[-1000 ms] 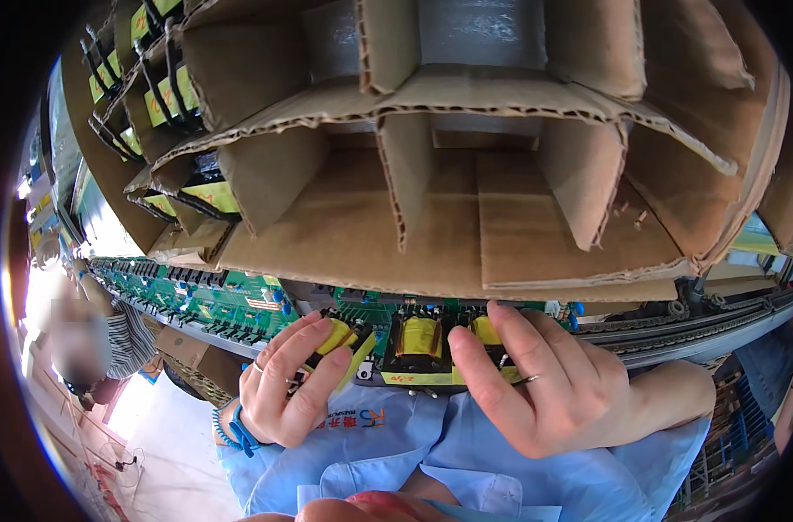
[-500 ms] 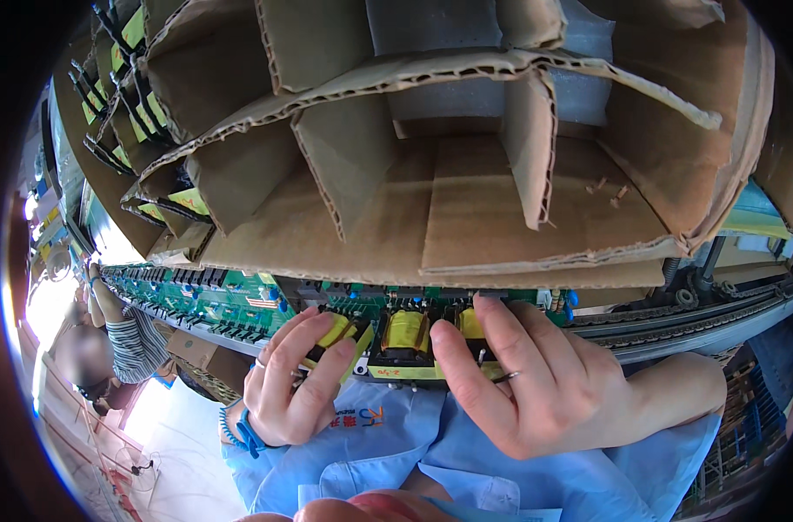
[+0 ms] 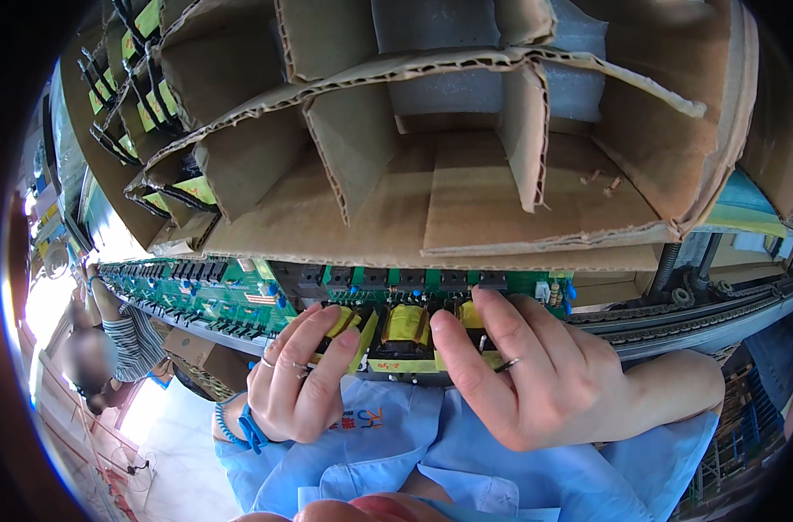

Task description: Manually mounting yellow transformers onto printed circuit boards on a factory assembly line.

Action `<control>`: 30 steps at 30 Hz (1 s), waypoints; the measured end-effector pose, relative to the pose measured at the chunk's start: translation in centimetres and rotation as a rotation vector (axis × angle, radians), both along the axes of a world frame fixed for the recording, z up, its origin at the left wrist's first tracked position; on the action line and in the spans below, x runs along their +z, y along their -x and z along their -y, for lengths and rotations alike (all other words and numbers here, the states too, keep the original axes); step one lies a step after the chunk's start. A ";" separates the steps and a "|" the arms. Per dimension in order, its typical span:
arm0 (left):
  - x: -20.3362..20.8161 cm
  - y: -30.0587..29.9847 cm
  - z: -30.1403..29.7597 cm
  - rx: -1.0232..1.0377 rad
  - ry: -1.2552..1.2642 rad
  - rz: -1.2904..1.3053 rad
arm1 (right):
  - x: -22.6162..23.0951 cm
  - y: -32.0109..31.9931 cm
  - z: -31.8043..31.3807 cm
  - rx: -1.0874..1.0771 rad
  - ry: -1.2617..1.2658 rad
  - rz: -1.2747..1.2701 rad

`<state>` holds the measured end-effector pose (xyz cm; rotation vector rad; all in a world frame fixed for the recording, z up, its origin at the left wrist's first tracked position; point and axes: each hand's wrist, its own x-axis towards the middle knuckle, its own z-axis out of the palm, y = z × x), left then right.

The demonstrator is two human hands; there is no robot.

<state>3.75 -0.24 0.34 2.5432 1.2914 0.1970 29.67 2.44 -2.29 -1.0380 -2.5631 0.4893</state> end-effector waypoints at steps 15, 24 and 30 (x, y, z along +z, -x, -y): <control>-0.4 -0.3 -0.4 0.054 0.011 0.095 | 0.8 0.1 -0.2 -0.005 0.068 0.002; -0.8 0.3 -0.4 0.060 0.043 0.172 | 0.7 0.3 0.3 -0.041 0.018 0.029; -0.6 0.2 -0.4 -0.042 0.008 0.154 | 0.4 0.2 0.2 -0.030 0.024 -0.018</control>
